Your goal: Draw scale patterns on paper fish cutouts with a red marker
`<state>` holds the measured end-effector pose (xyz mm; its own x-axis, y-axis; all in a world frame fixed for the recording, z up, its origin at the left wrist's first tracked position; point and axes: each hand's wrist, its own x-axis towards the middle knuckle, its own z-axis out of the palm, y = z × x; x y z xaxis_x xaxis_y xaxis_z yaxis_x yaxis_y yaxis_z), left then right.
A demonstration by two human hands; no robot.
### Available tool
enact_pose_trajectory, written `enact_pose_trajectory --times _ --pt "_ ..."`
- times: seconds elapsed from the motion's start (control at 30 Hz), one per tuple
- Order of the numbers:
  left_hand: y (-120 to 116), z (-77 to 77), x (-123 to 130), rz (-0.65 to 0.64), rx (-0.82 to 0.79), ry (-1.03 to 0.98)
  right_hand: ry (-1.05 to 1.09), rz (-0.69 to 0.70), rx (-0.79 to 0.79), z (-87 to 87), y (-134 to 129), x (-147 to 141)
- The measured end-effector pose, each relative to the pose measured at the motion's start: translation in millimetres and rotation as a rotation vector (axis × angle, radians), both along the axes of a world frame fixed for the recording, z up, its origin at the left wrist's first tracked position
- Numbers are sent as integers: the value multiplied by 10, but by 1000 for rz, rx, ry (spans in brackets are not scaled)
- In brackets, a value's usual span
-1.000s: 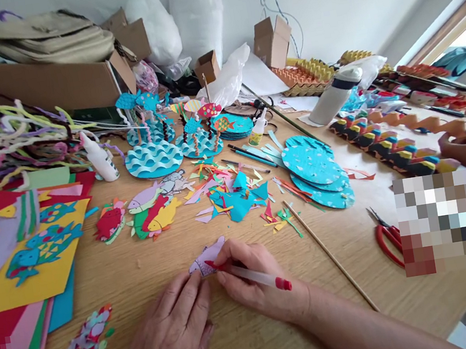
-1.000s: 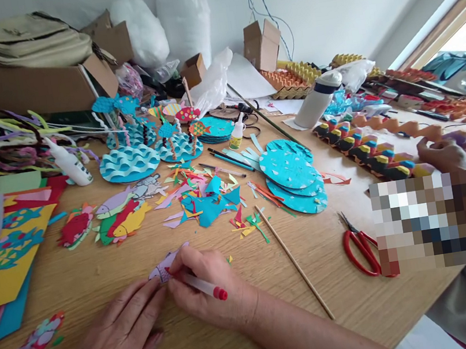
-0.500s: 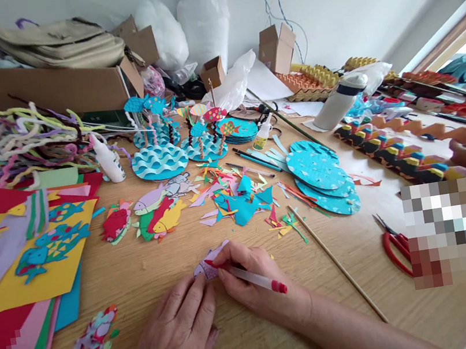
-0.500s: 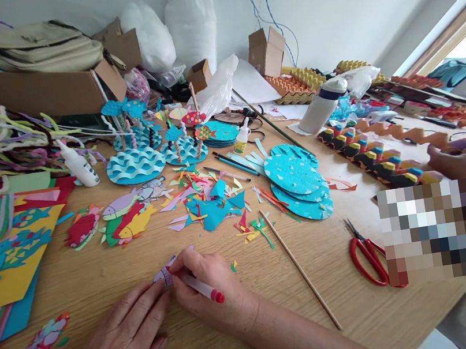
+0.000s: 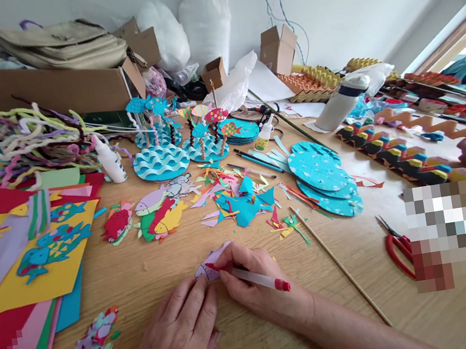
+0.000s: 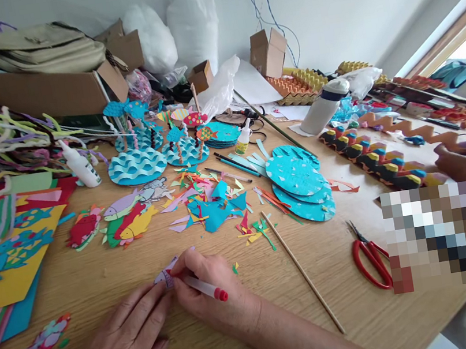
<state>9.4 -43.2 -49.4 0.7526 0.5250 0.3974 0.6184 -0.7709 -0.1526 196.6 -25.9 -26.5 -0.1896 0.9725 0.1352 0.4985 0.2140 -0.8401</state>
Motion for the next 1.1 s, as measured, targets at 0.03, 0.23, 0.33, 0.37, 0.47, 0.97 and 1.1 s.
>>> enact_pose_trajectory --times 0.03,0.23,0.33,0.37,0.47,0.97,1.1 --pt "1 4 -1 -2 2 3 -9 -1 -1 5 -1 -1" --pt "19 33 26 -7 35 22 -34 -6 -18 17 0 -4" --pt "16 19 29 -2 38 10 -19 0 -20 5 1 2" --pt "13 16 27 -3 39 10 -17 1 -21 1 1 4" --pt "7 28 25 -2 41 16 -26 -3 -19 -2 -2 4" --pt "8 35 11 -6 28 12 -53 -18 -30 2 -2 12" --pt "18 24 18 -4 25 -5 -73 -43 -17 14 4 3"
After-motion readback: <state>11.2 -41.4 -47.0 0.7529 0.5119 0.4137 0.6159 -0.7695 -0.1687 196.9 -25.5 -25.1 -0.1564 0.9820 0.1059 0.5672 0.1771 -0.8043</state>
